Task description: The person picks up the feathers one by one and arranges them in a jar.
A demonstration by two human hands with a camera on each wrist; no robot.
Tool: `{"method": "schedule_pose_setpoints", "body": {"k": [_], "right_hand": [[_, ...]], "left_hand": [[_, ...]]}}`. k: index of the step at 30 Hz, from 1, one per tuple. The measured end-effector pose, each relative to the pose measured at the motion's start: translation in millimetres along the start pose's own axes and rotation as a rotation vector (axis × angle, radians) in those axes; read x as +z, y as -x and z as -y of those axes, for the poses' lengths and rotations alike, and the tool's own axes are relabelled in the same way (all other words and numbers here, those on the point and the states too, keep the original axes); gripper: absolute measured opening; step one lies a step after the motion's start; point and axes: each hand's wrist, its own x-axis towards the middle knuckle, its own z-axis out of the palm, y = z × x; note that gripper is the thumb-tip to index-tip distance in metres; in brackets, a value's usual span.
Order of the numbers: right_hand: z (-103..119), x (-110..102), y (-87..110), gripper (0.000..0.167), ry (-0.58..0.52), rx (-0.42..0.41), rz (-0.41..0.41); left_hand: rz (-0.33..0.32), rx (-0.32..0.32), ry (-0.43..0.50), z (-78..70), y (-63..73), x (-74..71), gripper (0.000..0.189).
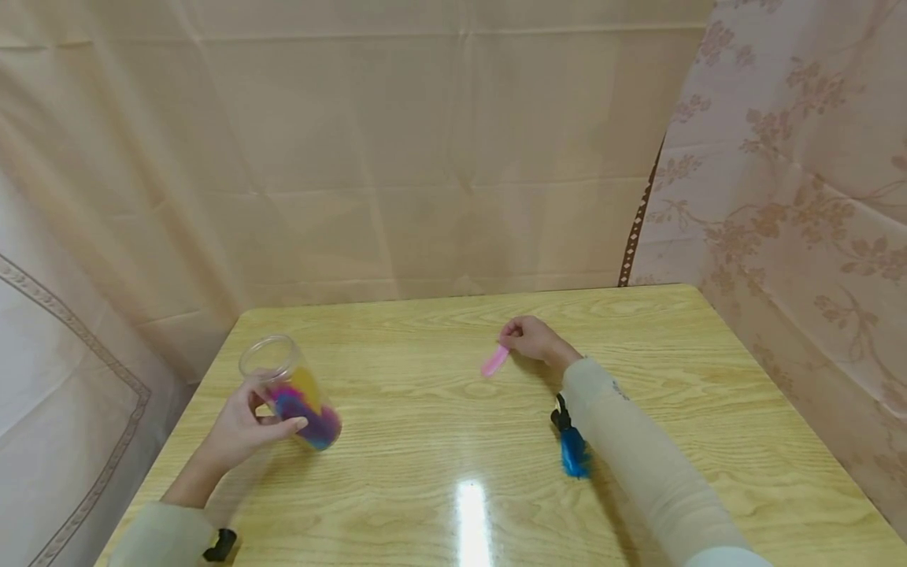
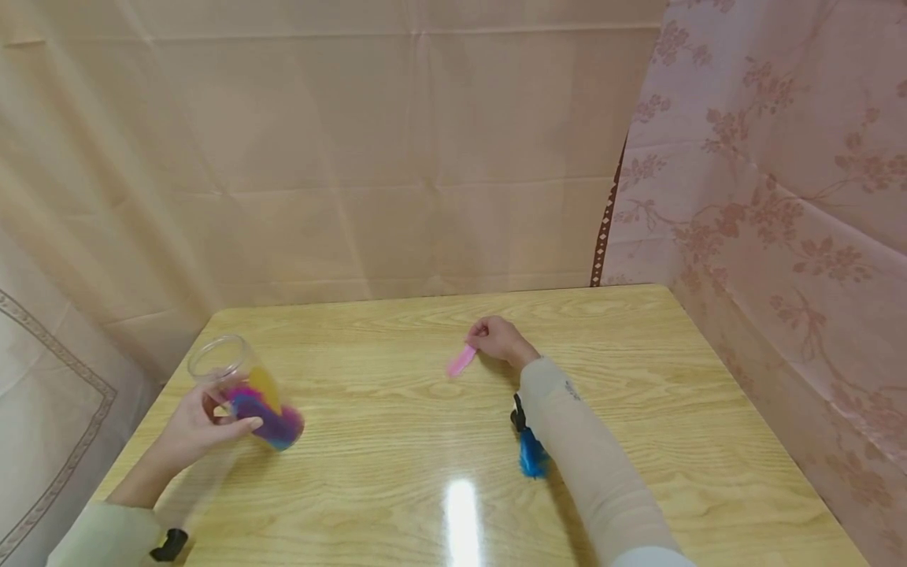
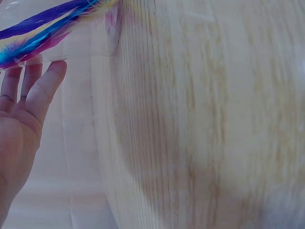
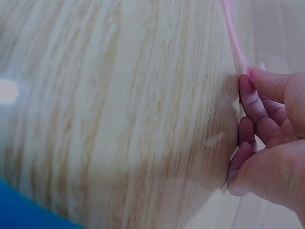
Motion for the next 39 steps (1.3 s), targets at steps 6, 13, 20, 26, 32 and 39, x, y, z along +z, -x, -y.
{"method": "schedule_pose_setpoints", "body": {"k": [6, 13, 20, 26, 32, 39], "right_hand": [[-1.3, -0.8, -0.5, 0.023, -0.03, 0.003, 0.007], [-2.9, -0.5, -0.1, 0.036, -0.046, 0.018, 0.015], [-2.0, 0.0, 2.3, 0.04, -0.08, 0.009, 0.015], [-2.5, -1.6, 2.4, 0.039, -0.115, -0.011, -0.002], [3.4, -0.1, 1.5, 0.035, -0.183, -0.067, -0.082], [25.1, 8.2, -2.3, 0.033, -0.447, -0.057, -0.086]], "left_hand": [[0.0, -0.004, -0.033, 1.1, -0.7, -0.7, 0.058], [-0.001, -0.012, -0.015, 2.6, -1.0, -1.4, 0.043], [0.0, -0.01, -0.019, 0.9, 0.5, 0.4, 0.063], [-0.007, 0.011, -0.03, 1.7, 0.0, 0.7, 0.054], [-0.011, 0.016, -0.037, 3.9, -0.6, -0.2, 0.041], [0.004, 0.034, -0.01, 4.7, -1.1, -0.8, 0.037]]}}
